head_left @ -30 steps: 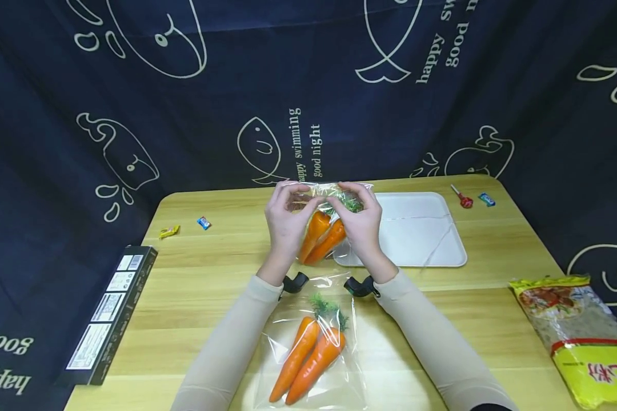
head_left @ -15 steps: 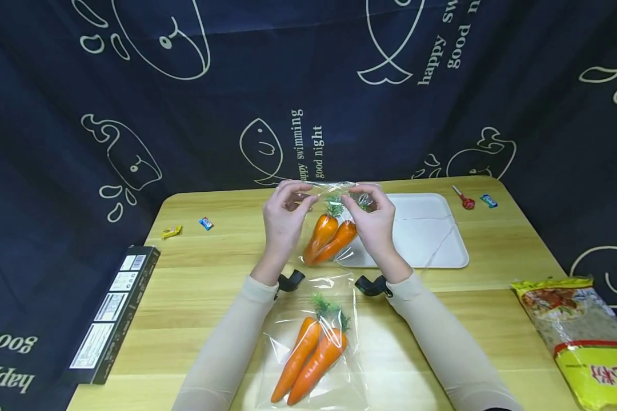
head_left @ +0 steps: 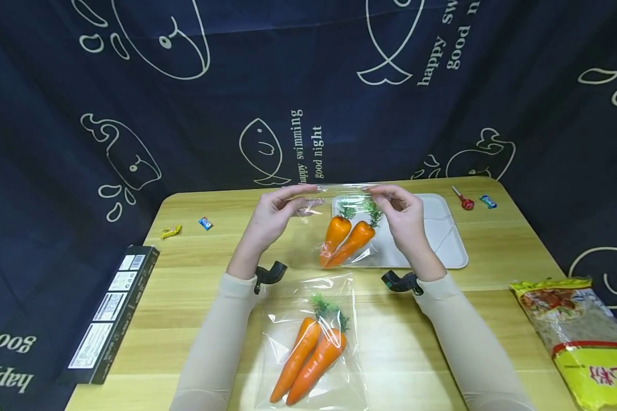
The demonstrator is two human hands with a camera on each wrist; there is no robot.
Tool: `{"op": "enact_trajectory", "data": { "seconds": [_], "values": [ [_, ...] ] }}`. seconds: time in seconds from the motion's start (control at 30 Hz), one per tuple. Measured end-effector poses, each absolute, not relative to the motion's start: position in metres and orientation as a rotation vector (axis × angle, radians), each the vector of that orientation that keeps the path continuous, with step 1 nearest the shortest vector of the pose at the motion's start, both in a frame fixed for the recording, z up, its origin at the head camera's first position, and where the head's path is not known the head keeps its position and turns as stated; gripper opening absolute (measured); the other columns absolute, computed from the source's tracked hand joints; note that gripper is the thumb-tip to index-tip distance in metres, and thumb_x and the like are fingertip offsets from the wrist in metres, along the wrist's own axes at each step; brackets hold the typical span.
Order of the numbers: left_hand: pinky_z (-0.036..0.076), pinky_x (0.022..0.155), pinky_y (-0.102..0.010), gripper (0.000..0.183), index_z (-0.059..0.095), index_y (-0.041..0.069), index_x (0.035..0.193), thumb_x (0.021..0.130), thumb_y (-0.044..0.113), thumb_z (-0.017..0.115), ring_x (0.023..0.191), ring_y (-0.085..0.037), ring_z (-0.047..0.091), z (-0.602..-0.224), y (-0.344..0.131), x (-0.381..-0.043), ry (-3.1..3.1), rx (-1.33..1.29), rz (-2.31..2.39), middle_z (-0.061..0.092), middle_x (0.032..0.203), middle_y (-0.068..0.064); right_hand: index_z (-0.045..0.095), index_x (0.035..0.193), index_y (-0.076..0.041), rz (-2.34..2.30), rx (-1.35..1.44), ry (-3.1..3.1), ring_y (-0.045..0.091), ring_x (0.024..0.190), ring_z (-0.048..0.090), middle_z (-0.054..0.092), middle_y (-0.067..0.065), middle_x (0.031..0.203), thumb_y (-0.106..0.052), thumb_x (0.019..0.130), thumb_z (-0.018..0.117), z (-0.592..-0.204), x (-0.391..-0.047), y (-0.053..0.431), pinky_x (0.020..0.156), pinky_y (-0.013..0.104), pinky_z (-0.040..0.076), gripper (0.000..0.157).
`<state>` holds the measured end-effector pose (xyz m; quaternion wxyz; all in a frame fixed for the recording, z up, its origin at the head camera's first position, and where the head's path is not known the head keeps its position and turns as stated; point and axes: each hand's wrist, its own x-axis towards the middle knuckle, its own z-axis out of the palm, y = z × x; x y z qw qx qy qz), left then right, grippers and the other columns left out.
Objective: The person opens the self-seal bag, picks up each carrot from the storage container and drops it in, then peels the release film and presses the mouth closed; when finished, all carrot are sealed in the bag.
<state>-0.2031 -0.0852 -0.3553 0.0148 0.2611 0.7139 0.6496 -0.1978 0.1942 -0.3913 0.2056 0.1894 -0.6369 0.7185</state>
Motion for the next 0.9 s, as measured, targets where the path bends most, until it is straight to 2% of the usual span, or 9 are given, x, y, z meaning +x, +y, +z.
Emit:
{"op": "enact_trajectory", "data": {
  "seconds": [0.2,0.37,0.47,0.57,0.63,0.73,0.83,0.9],
  "values": [
    [0.053,0.102,-0.037,0.042,0.056,0.017,0.142,0.106,0.002,0.041,0.126,-0.025,0.062,-0.344,-0.09,-0.195,2.067,1.086,1.92,0.056,0.146,-0.005,0.071,0.109,0.008,1.939,0.62,-1.774,0.018,0.104,0.07,0.075,0.003,0.111,-0.001,0.097,0.06,-0.369,-0.184,0.205,0.091,0.023,0.056,0.018],
    [0.049,0.108,-0.043,0.043,0.051,0.014,0.143,0.103,0.001,0.049,0.128,-0.029,0.06,-0.343,-0.096,-0.184,2.041,1.145,1.969,0.051,0.151,-0.008,0.069,0.105,0.014,1.876,0.559,-1.678,0.022,0.1,0.07,0.075,0.012,0.107,0.0,0.096,0.061,-0.343,-0.163,0.219,0.089,0.025,0.057,0.019],
    [0.053,0.103,-0.042,0.043,0.05,0.017,0.141,0.1,0.011,0.06,0.121,-0.029,0.064,-0.362,-0.102,-0.179,2.188,0.958,1.893,0.057,0.143,-0.009,0.066,0.104,0.02,1.968,0.52,-1.538,0.025,0.096,0.07,0.075,0.017,0.104,0.007,0.094,0.06,-0.334,-0.149,0.232,0.084,0.025,0.058,0.018],
    [0.055,0.099,-0.039,0.048,0.05,0.018,0.14,0.096,0.027,0.067,0.117,-0.026,0.066,-0.392,-0.105,-0.172,2.35,0.776,1.5,0.061,0.135,-0.007,0.063,0.105,0.024,2.102,0.489,-1.418,0.026,0.091,0.069,0.074,0.019,0.101,0.013,0.093,0.058,-0.334,-0.134,0.244,0.081,0.025,0.059,0.018],
    [0.056,0.098,-0.038,0.053,0.052,0.016,0.139,0.093,0.034,0.071,0.114,-0.024,0.066,-0.412,-0.106,-0.165,2.372,0.742,1.201,0.063,0.131,-0.006,0.062,0.107,0.024,2.202,0.472,-1.369,0.026,0.092,0.069,0.074,0.02,0.102,0.015,0.093,0.056,-0.338,-0.126,0.251,0.08,0.025,0.059,0.018],
    [0.056,0.093,-0.035,0.042,0.063,0.012,0.127,0.09,0.03,0.074,0.104,-0.02,0.067,-0.431,-0.108,-0.158,2.347,0.775,0.957,0.069,0.116,-0.004,0.064,0.111,0.019,2.339,0.386,-1.409,0.022,0.098,0.068,0.074,0.016,0.105,0.013,0.094,0.055,-0.35,-0.116,0.263,0.082,0.021,0.059,0.02],
    [0.057,0.082,-0.031,0.023,0.071,0.014,0.112,0.09,0.019,0.074,0.09,-0.014,0.065,-0.437,-0.11,-0.158,2.34,0.797,0.933,0.071,0.098,0.001,0.068,0.116,0.007,2.465,0.204,-1.567,0.015,0.105,0.066,0.073,0.008,0.111,0.006,0.097,0.057,-0.369,-0.108,0.273,0.082,0.017,0.058,0.022],
    [0.056,0.079,-0.029,0.017,0.073,0.015,0.108,0.09,0.013,0.073,0.087,-0.013,0.064,-0.435,-0.114,-0.163,2.347,0.801,0.941,0.071,0.094,0.003,0.068,0.12,0.0,2.495,0.066,-1.716,0.01,0.107,0.064,0.071,0.001,0.115,-0.001,0.098,0.059,-0.384,-0.105,0.278,0.083,0.014,0.056,0.024]
  ]
}}
